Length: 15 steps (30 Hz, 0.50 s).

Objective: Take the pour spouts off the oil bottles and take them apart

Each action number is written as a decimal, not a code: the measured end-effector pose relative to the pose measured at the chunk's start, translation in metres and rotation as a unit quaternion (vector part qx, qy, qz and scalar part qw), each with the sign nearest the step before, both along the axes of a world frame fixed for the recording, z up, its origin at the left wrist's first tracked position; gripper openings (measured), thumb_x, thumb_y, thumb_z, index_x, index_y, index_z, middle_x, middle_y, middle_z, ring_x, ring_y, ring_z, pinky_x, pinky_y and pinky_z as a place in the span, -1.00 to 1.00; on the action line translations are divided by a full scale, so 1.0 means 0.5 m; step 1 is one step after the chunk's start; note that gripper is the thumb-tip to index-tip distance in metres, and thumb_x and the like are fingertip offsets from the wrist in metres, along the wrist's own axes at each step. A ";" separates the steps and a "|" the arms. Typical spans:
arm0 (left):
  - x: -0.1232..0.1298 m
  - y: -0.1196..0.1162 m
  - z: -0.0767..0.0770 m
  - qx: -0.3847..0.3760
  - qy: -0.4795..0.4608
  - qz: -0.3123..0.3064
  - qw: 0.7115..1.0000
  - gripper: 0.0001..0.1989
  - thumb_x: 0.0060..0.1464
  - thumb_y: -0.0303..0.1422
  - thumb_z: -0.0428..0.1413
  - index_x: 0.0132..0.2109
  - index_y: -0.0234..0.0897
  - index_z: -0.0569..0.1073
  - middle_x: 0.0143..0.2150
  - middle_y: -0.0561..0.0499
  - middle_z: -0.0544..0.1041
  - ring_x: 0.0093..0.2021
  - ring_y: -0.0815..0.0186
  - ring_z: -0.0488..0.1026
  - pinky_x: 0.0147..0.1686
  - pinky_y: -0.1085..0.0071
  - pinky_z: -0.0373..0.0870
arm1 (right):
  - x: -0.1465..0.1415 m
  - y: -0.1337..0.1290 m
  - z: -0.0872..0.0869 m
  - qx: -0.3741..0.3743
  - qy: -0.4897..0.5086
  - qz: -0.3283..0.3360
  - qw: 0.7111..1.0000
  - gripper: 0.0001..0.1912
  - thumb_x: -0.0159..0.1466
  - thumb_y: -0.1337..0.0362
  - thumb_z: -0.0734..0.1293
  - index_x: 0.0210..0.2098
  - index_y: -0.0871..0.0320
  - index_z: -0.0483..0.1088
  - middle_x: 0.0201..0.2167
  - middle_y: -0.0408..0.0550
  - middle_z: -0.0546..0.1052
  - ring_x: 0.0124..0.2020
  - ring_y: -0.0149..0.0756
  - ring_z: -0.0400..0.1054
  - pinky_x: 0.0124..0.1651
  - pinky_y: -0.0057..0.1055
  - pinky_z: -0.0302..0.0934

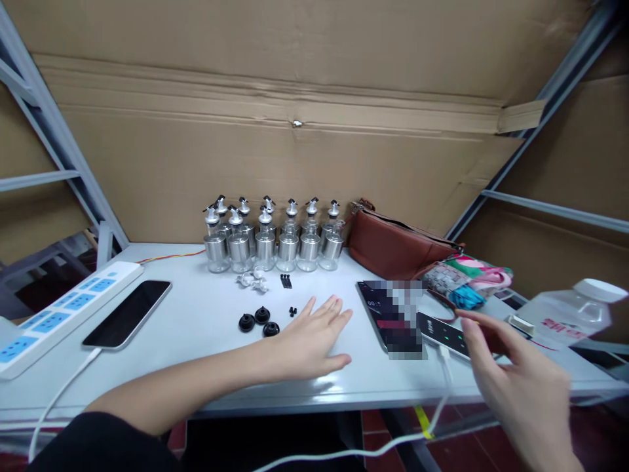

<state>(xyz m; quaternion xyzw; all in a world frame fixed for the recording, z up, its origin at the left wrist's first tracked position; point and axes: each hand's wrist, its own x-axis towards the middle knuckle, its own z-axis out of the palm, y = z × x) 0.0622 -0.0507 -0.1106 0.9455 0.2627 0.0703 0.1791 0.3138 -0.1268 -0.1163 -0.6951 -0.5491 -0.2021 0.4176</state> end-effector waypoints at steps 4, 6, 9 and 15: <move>-0.029 0.006 0.037 0.098 -0.120 0.017 0.988 -0.36 0.14 -0.29 -0.01 0.29 -0.40 -0.01 0.35 -0.22 -0.02 0.37 0.15 -0.18 0.31 0.00 -0.20 | -0.074 0.014 0.039 -0.035 -0.098 0.204 0.974 -0.71 0.31 0.16 0.15 -0.25 0.17 0.43 -0.37 -0.01 0.55 -0.44 -0.31 0.42 -0.39 -0.44 0.25; -0.040 0.018 0.059 0.141 -0.197 0.033 0.970 -0.44 0.14 -0.32 -0.02 0.25 -0.35 0.06 0.31 -0.18 0.11 0.35 0.19 -0.07 0.31 0.06 -0.10 | -0.132 0.049 0.068 -0.082 -0.156 0.259 0.949 -0.72 0.33 0.23 0.12 -0.19 0.16 0.41 -0.33 -0.01 0.53 -0.34 -0.28 0.43 -0.33 -0.42 0.26; -0.067 0.020 0.071 0.164 -0.238 0.045 0.956 -0.56 0.16 -0.34 -0.03 0.18 -0.30 0.17 0.22 -0.17 0.26 0.28 0.20 0.11 0.24 0.14 0.11 | -0.181 0.087 0.089 -0.129 -0.212 0.276 0.928 -0.75 0.32 0.24 0.12 -0.16 0.15 0.38 -0.30 -0.01 0.52 -0.26 -0.23 0.43 -0.27 -0.37 0.26; -0.147 -0.076 0.045 0.173 -0.100 0.003 0.980 -0.70 0.13 -0.41 -0.03 0.03 -0.34 0.32 0.05 -0.21 0.40 0.12 0.10 0.29 0.03 0.13 0.32 | 0.009 0.020 -0.031 -0.257 -0.114 -0.016 0.960 -0.61 0.19 -0.01 0.20 -0.66 0.07 0.23 -0.81 -0.06 0.32 -0.79 -0.18 0.22 -0.69 -0.37 -0.06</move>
